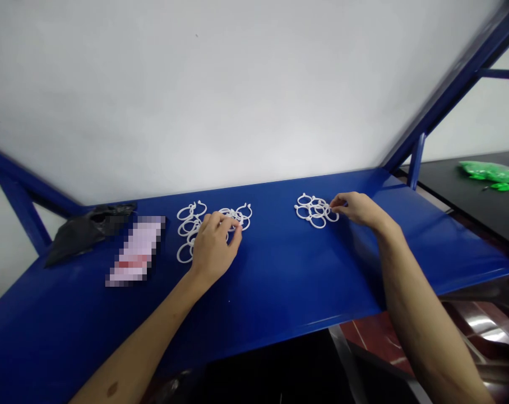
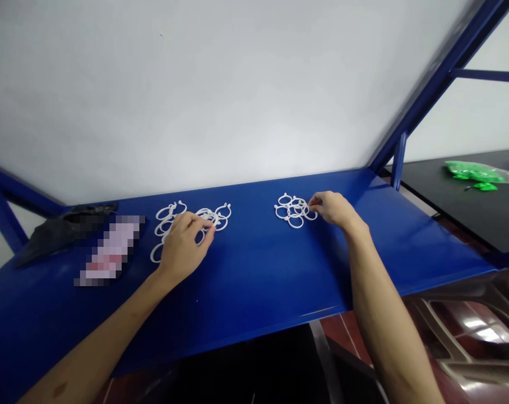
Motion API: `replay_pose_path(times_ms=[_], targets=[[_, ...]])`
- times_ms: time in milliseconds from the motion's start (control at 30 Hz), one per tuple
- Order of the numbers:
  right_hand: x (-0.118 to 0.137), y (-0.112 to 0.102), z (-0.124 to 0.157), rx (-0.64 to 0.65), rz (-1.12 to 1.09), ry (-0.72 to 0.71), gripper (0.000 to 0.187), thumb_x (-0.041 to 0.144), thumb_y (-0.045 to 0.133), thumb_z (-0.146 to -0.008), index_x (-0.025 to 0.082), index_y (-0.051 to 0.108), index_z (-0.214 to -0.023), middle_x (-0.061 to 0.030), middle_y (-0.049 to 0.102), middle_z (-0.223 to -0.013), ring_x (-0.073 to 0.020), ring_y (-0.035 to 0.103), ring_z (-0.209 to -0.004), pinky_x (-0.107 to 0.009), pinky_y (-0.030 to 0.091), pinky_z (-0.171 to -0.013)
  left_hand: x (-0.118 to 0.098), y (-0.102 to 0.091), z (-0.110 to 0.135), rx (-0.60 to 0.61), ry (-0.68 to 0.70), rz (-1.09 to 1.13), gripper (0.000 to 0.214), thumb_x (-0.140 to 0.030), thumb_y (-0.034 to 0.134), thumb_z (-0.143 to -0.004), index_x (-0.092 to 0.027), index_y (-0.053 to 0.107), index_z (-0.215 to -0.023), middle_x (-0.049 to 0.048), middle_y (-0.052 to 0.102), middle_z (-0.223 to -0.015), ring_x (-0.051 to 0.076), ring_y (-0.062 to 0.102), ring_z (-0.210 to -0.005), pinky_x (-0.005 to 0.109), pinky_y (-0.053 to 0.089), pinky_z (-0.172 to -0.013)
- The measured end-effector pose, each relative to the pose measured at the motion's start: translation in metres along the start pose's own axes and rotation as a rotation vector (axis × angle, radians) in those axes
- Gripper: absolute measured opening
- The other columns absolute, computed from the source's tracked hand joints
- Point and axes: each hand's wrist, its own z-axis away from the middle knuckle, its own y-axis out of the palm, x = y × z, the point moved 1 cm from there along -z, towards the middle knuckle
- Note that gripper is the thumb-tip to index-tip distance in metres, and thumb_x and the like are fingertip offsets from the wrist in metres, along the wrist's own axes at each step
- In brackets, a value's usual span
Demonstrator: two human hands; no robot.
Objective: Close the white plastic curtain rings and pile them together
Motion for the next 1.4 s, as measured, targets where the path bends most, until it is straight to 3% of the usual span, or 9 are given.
replay_pose_path(times_ms=[300,433,533,700,800,900,1100,1233,1400], targets=[[-0.006,0.002,0.000,0.031,-0.008,-0.003,0.017,0.027,0.068,-0.080,0.021,0.073,-0.095,-0.0039,0.077,-0.092,-0.0207,0.071,-0.083,-0.030,0.052,-0.073,-0.001,-0.010,-0.005,-0.164,-0.074,0.094,0.008,-0.022,0.061,-0.091,-0.020,0.060,-0.084,-0.0011,0.057,-0.076,0.015,0.056,-0.069,0.030,0.045,-0.068],[0.003,0.002,0.000,-0.230,-0.005,0.029,0.022,0.032,0.065,-0.086,0.020,0.072,-0.102,-0.0073,0.076,-0.095,-0.0239,0.070,-0.088,-0.035,0.052,-0.077,-0.006,-0.014,-0.007,-0.239,0.066,0.069,0.008,-0.021,0.060,-0.093,-0.020,0.061,-0.086,-0.0007,0.059,-0.075,0.015,0.056,-0.069,0.029,0.045,-0.067],[0.029,0.013,0.006,-0.404,-0.168,-0.118,0.028,0.039,0.058,-0.093,0.020,0.070,-0.109,-0.0095,0.075,-0.100,-0.0231,0.069,-0.091,-0.037,0.052,-0.080,-0.015,-0.014,-0.006,-0.224,0.237,0.045,0.009,-0.021,0.060,-0.095,-0.021,0.064,-0.088,-0.0010,0.062,-0.073,0.016,0.057,-0.069,0.030,0.045,-0.070],[0.100,0.054,0.038,-0.139,-0.527,-0.485,0.033,0.046,0.060,-0.095,0.023,0.064,-0.118,-0.0056,0.074,-0.100,-0.0190,0.069,-0.087,-0.034,0.054,-0.080,-0.026,-0.011,0.000,-0.111,0.443,-0.051,0.012,-0.020,0.058,-0.098,-0.023,0.069,-0.094,-0.0027,0.068,-0.069,0.016,0.057,-0.063,0.032,0.041,-0.068],[0.133,0.073,0.057,-0.029,-0.689,-0.545,0.028,0.043,0.062,-0.094,0.022,0.061,-0.112,-0.0017,0.072,-0.087,-0.0154,0.068,-0.075,-0.029,0.054,-0.073,-0.029,-0.007,0.004,-0.043,0.503,-0.074,0.012,-0.018,0.058,-0.097,-0.021,0.070,-0.095,-0.0018,0.069,-0.071,0.017,0.060,-0.069,0.034,0.042,-0.071],[0.143,0.079,0.065,-0.019,-0.802,-0.509,0.017,0.037,0.056,-0.098,0.020,0.058,-0.103,0.0019,0.068,-0.074,-0.0129,0.066,-0.064,-0.027,0.053,-0.067,-0.030,-0.001,0.008,0.018,0.387,0.048,0.008,-0.020,0.060,-0.096,-0.021,0.068,-0.098,-0.0008,0.071,-0.077,0.018,0.064,-0.076,0.034,0.046,-0.076],[0.138,0.076,0.064,-0.067,-0.676,-0.615,0.022,0.035,0.054,-0.101,0.018,0.066,-0.109,-0.0017,0.071,-0.080,-0.0139,0.066,-0.068,-0.027,0.053,-0.068,-0.029,0.006,0.007,0.070,-0.140,0.375,0.017,-0.027,0.061,-0.095,-0.024,0.064,-0.112,-0.0009,0.077,-0.087,0.015,0.070,-0.072,0.030,0.055,-0.071],[0.140,0.081,0.071,-0.208,-0.536,-0.798,0.028,0.030,0.046,-0.104,0.017,0.067,-0.119,-0.0073,0.070,-0.092,-0.0156,0.066,-0.077,-0.029,0.054,-0.071,-0.033,0.004,0.007,0.128,-0.190,0.504,0.011,-0.029,0.058,-0.096,-0.025,0.068,-0.093,-0.0007,0.079,-0.086,0.018,0.074,-0.076,0.029,0.057,-0.068],[0.139,0.086,0.082,-0.310,-0.154,-0.924,0.037,0.016,0.033,-0.105,0.011,0.060,-0.130,-0.0067,0.064,-0.082,-0.0165,0.058,-0.070,-0.028,0.049,-0.060,-0.038,0.001,0.011,0.122,-0.132,0.483,0.015,-0.024,0.055,-0.096,-0.024,0.065,-0.086,-0.0016,0.077,-0.081,0.018,0.074,-0.078,0.030,0.055,-0.073]])
